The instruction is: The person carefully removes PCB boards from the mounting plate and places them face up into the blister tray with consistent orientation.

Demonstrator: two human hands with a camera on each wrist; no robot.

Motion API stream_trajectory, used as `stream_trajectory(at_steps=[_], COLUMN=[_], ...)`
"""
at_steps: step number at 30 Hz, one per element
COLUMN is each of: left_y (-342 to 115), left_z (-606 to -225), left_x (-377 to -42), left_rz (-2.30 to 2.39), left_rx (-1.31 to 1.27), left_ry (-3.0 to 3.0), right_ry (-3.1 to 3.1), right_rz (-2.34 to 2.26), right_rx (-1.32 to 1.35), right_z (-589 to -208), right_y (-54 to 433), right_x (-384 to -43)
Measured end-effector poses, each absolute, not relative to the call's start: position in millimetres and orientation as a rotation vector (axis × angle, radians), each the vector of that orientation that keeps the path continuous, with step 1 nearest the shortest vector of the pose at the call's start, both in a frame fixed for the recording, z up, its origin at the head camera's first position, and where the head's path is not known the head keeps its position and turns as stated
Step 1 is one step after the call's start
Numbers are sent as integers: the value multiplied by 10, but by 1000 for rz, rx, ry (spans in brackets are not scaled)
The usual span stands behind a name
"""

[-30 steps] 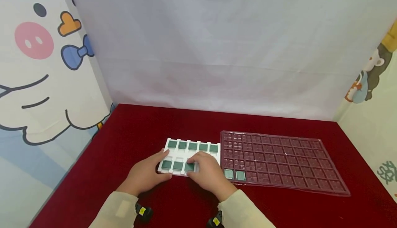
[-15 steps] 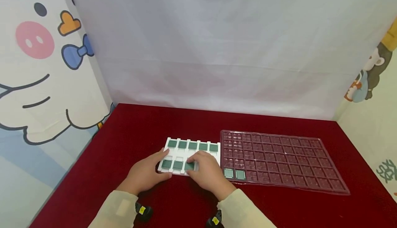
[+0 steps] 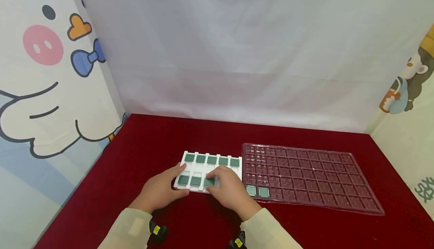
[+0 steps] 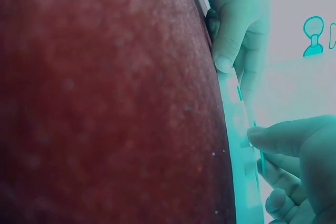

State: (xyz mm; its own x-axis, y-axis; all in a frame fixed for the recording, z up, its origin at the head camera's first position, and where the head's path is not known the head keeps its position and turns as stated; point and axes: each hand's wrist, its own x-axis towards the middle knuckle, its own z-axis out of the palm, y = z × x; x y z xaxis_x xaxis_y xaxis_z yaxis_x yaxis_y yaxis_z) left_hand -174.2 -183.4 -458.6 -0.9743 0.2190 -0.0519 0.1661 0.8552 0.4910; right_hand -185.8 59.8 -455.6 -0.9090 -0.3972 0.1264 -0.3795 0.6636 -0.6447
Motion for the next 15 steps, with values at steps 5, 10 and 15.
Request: stream_trajectory(at_steps=[5, 10, 15], left_y=[-1833, -1835, -1833], left_z=[-4557, -4543, -4554], left_x=[-1726, -1722, -1730], left_rz=[753, 759, 753], left_rx=[297, 294, 284], left_ry=[2914, 2904, 2899], right_ry=[2831, 2822, 2791], right_rz=[-1108, -1147, -1203], right_rx=[-658, -673, -676], right_z=[-4545, -4543, -4537], right_y=[619, 654, 700], right_x=[-1846, -1829, -1817])
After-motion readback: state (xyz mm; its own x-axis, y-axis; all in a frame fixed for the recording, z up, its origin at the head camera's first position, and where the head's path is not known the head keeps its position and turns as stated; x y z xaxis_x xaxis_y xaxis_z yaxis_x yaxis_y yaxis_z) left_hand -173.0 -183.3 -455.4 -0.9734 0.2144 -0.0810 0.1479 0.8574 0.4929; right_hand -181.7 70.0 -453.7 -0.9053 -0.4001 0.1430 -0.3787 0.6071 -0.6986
